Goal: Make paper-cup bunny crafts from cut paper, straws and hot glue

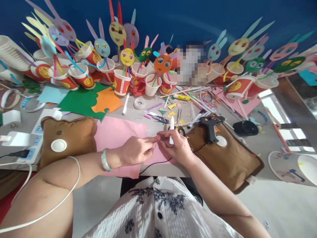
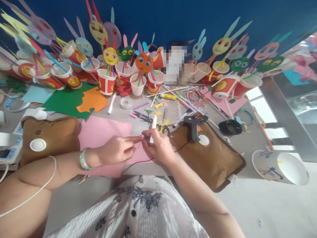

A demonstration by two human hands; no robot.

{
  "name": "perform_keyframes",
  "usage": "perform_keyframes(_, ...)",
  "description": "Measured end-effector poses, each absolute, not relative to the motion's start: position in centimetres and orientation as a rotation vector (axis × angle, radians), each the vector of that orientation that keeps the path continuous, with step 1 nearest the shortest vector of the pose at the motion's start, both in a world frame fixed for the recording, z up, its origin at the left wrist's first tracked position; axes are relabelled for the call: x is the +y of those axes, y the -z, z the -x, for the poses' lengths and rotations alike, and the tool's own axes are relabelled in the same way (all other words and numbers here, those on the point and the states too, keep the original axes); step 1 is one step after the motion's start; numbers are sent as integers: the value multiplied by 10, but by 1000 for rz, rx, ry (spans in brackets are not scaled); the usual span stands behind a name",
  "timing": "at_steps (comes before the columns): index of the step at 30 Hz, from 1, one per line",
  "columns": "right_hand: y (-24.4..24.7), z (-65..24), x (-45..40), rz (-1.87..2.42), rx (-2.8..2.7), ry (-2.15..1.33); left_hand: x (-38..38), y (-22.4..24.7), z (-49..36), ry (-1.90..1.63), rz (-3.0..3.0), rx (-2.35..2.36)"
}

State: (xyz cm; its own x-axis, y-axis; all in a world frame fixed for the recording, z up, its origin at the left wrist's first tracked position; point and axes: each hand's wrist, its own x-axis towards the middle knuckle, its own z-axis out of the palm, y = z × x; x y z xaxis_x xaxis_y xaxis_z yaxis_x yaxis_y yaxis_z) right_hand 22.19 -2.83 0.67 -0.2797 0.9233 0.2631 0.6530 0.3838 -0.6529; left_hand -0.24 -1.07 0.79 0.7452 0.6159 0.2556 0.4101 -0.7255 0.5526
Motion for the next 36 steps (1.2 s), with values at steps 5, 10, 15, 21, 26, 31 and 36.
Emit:
perform_keyframes(5,-3,-223,-25,1324,-2046,-568,-10,-7,3,-580,-2475,785)
perform_keyframes(10,-4,-222,-24,1335,-2069,-550,-9,-8,1,-639,-2491,819)
perform_keyframes(15,-5,-222,-24,1318,-2068,-553,-8,-7,-2,-748,-2504,787)
perform_keyframes(21,-4,-222,-24,1313,-2077,-527,-7,-8,-1,-733,-2558,753)
perform_keyframes(26,-5,-222,-24,1335,-2074,-516,-7,-8,-1,-737,-2603,744)
perform_keyframes(31,-5,-222,-24,1355,-2071,-498,-8,-6,-1,-707,-2631,745)
perform_keyframes(36,-5,-222,-25,1341,-2059,-502,-8,-6,0,-684,-2653,745)
